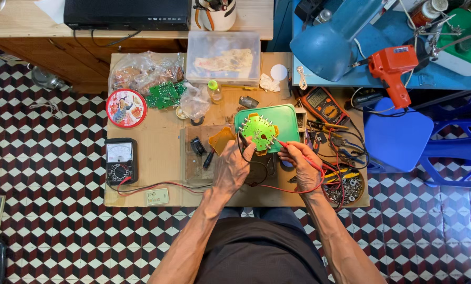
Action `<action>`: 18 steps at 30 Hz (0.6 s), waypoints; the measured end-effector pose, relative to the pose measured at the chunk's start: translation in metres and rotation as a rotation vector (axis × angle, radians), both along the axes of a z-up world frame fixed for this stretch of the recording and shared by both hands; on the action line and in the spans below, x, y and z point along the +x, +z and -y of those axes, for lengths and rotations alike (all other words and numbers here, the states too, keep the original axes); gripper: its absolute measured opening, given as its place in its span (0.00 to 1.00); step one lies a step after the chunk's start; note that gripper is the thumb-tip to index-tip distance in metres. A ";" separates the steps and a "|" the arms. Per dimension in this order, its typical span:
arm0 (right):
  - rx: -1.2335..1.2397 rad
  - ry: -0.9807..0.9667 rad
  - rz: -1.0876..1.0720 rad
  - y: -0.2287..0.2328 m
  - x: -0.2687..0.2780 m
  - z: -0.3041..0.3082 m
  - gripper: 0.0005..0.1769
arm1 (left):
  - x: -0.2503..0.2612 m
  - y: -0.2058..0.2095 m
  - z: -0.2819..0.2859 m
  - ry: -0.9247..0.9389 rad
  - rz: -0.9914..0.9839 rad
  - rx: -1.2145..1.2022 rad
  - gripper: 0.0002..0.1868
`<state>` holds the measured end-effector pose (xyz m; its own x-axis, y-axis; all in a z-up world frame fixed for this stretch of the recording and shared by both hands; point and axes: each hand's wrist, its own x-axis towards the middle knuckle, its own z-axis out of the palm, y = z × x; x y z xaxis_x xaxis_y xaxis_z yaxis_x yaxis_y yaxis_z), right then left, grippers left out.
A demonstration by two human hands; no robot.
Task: The person uses a multimeter to test a green circuit board, touching various points with the probes. They then pick up a spray can, remove the cap, and spray the circuit board while holding it near a doorway.
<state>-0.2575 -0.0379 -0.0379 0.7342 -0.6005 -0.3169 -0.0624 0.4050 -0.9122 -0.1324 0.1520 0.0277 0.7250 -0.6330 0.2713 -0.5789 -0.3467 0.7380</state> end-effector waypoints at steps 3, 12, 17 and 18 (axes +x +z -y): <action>0.017 -0.007 0.015 0.004 0.001 -0.002 0.16 | -0.002 0.001 0.001 0.026 -0.127 0.053 0.11; 0.047 0.025 -0.031 0.003 0.003 0.006 0.17 | 0.000 -0.003 0.010 0.096 -0.107 0.082 0.10; 0.054 0.050 -0.024 0.001 0.004 0.012 0.17 | -0.007 -0.003 0.011 0.044 0.054 0.127 0.10; 0.064 0.049 -0.024 0.000 0.004 0.012 0.17 | -0.007 -0.003 0.013 0.048 0.067 0.119 0.10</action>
<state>-0.2530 -0.0501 -0.0377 0.7541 -0.5417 -0.3713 -0.1052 0.4585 -0.8825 -0.1396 0.1390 0.0247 0.7379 -0.6288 0.2451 -0.6063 -0.4581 0.6501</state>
